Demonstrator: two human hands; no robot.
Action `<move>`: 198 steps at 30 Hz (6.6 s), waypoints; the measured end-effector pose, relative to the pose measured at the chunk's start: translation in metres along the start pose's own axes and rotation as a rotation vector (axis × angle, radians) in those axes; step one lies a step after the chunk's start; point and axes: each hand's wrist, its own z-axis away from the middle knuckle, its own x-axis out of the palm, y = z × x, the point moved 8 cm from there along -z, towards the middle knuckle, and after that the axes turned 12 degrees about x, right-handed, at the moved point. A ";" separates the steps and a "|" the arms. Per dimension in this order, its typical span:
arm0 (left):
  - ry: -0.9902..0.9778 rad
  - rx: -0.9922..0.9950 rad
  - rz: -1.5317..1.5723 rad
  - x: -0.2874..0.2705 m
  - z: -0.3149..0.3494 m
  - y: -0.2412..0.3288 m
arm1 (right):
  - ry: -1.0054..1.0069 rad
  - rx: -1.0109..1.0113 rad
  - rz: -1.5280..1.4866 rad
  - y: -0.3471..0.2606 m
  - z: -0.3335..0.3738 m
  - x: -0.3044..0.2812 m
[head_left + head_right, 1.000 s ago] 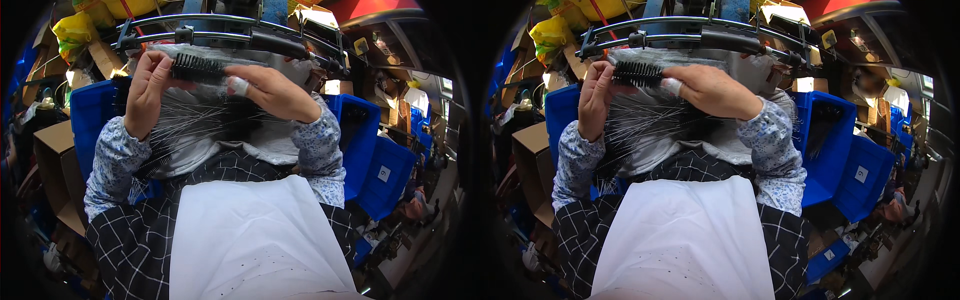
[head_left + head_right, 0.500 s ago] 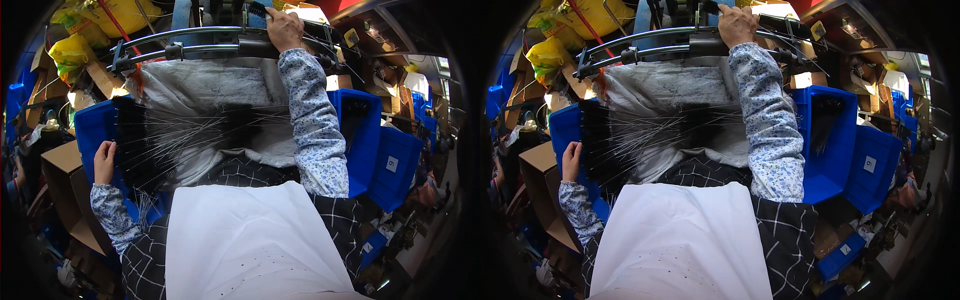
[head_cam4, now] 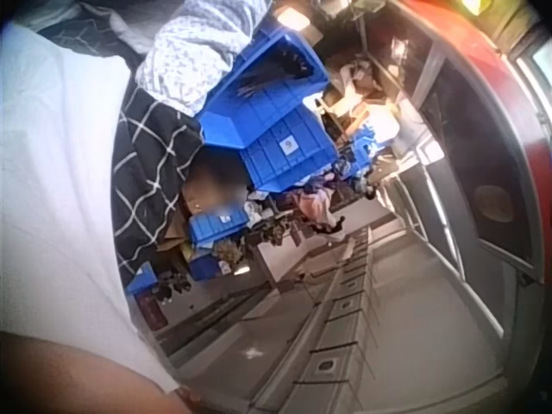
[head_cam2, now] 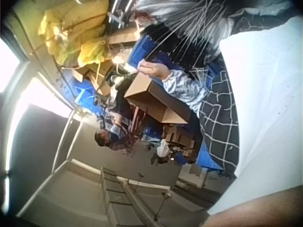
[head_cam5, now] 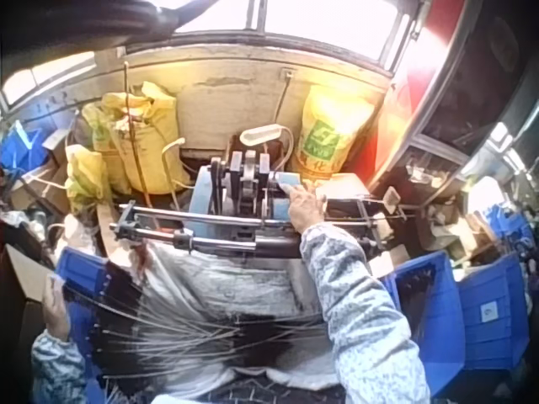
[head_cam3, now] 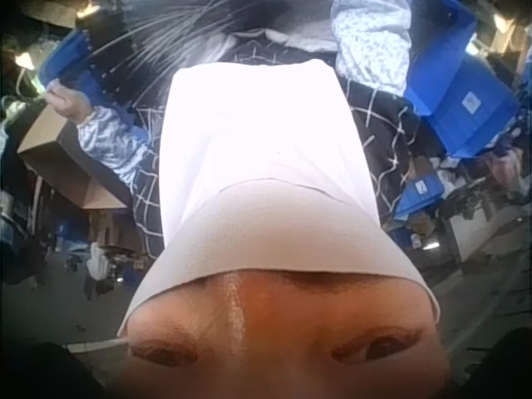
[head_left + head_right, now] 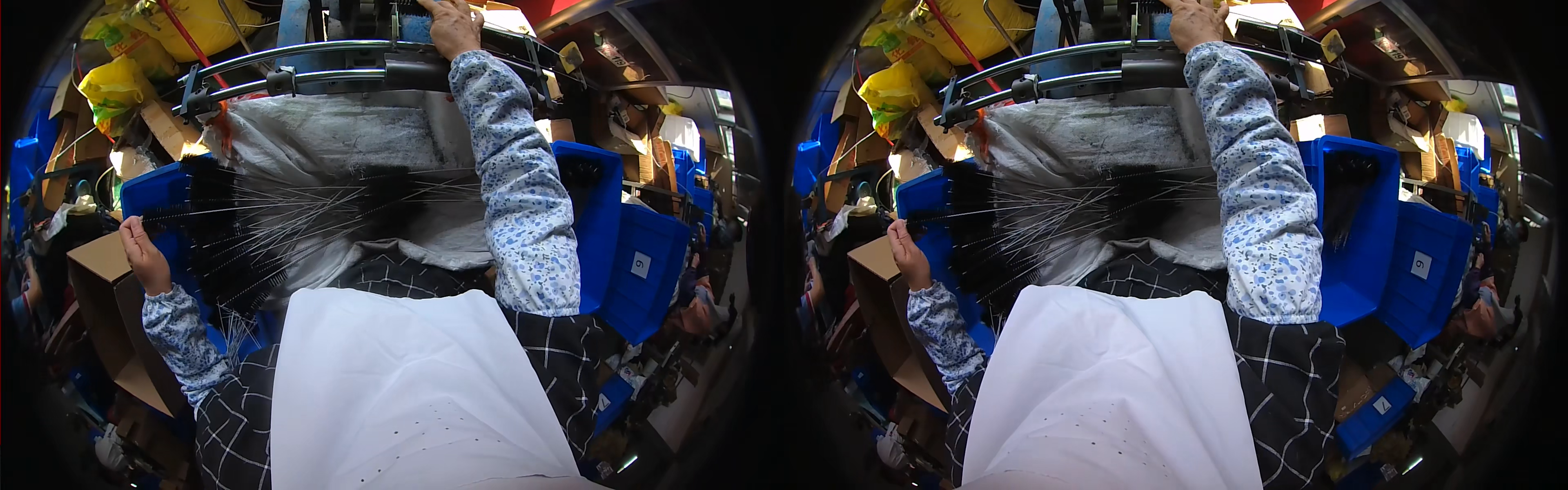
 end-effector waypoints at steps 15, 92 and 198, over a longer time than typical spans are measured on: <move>0.362 0.347 -0.582 -0.082 -0.035 0.019 | -0.068 0.269 0.069 0.011 0.026 -0.022; -0.446 -0.229 0.257 0.067 0.019 -0.024 | -0.006 0.069 0.197 -0.012 0.022 -0.027; -0.631 -0.286 0.319 0.112 -0.008 -0.044 | 0.043 0.024 0.165 -0.021 0.017 -0.021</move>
